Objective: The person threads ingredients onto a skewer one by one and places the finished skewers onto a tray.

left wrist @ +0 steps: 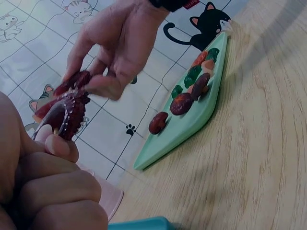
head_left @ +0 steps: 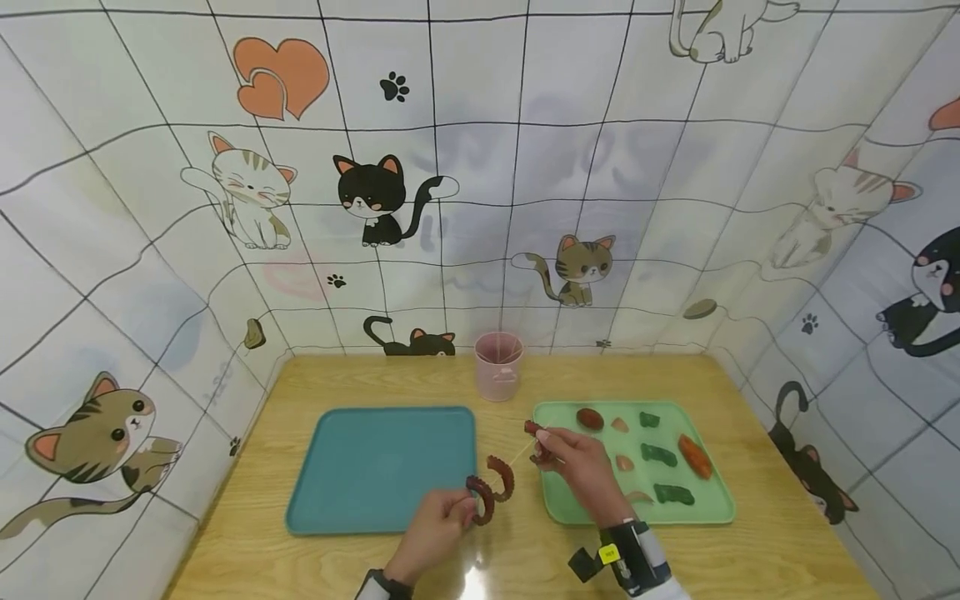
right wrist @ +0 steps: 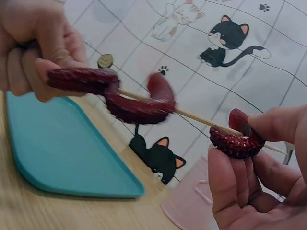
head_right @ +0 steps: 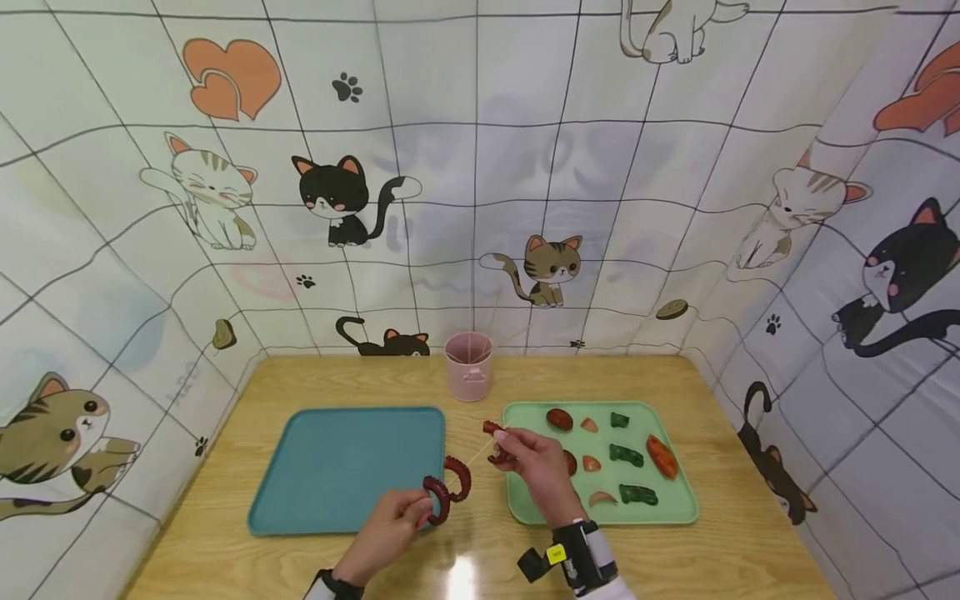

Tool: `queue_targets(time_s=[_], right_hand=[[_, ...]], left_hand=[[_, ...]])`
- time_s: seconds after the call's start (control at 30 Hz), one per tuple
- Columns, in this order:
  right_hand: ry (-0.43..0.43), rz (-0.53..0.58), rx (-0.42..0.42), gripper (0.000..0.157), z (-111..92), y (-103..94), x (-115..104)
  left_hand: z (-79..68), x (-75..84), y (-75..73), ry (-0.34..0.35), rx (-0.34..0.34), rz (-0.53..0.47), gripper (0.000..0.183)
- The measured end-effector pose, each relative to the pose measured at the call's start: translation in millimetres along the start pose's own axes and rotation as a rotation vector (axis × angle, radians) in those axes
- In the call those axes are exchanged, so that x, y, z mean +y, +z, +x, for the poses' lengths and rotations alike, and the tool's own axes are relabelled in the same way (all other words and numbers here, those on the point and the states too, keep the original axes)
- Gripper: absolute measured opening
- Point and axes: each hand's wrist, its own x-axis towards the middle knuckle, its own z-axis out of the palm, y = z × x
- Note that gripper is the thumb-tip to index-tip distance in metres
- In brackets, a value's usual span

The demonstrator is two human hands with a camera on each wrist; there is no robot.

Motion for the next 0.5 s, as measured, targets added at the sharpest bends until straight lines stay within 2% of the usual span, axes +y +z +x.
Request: queue_targets(time_s=[0.2, 0.4, 0.5], right_hand=[[0.029, -0.022, -0.01, 0.034, -3.0, 13.7, 8.3], [0.013, -0.026, 0.007, 0.031, -2.6, 18.8, 10.9], [0.015, -0.061, -0.015, 0.033, -2.4, 18.8, 10.8]], left_hand=[[3.2, 3.5, 3.5, -0.024, 0.014, 0.004, 0.04], [6.8, 8.7, 2.1, -0.031, -0.016, -0.004, 0.04], [6.1, 7.8, -0.3, -0.035, -0.025, -0.006, 0.039]])
